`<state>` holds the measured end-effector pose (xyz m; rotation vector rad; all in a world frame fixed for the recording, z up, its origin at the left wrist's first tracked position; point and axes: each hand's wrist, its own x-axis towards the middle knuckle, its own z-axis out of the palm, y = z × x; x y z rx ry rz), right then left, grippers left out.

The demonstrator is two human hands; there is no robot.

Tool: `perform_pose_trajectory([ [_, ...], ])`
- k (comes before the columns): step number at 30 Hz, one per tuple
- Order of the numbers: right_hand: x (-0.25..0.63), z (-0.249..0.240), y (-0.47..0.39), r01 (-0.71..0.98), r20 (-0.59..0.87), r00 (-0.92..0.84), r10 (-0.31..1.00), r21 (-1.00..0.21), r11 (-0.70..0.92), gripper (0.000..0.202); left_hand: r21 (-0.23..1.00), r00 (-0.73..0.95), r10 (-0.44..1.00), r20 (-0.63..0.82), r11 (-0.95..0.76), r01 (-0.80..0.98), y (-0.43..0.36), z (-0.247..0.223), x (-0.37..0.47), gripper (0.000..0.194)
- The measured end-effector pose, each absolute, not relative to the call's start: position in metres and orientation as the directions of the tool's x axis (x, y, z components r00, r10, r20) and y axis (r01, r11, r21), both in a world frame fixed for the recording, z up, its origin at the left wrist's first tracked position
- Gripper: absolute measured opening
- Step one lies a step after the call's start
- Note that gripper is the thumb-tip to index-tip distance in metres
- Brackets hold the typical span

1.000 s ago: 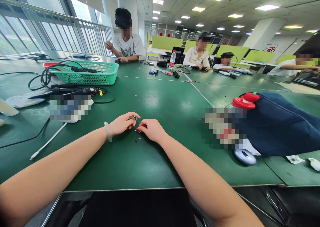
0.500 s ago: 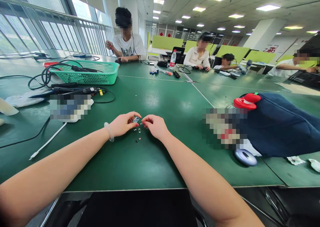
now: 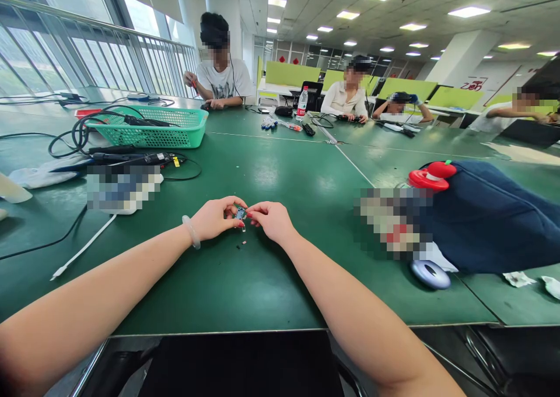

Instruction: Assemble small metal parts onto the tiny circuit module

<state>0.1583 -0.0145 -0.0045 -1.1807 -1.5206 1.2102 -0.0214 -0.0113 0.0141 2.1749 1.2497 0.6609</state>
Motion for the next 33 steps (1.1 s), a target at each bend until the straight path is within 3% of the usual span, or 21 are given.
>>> perform_pose_trajectory([
  [8,0.1557,-0.0066,-0.0157,0.050,0.006,-0.178,0.984,-0.999,0.015,0.019,0.602,0.457,0.858,0.234,-0.497,0.625,-0.0146,0.0144,-0.0194,0.031],
  [21,0.1548,-0.0073,-0.0162,0.066,0.003,-0.213,0.977,-0.998,0.018,0.018,0.291,0.573,0.764,0.297,-0.644,0.708,-0.0157,0.0191,-0.0211,0.028],
  [26,0.1544,-0.0094,-0.0159,0.105,0.028,-0.206,0.978,-0.993,0.050,0.018,0.335,0.563,0.774,0.292,-0.633,0.698,-0.0179,0.0196,-0.0199,0.031],
  [33,0.1557,-0.0061,-0.0207,0.320,0.121,-0.217,0.969,-0.929,0.187,0.022,0.554,0.486,0.826,0.287,-0.557,0.619,-0.0179,0.0156,-0.0182,0.035],
])
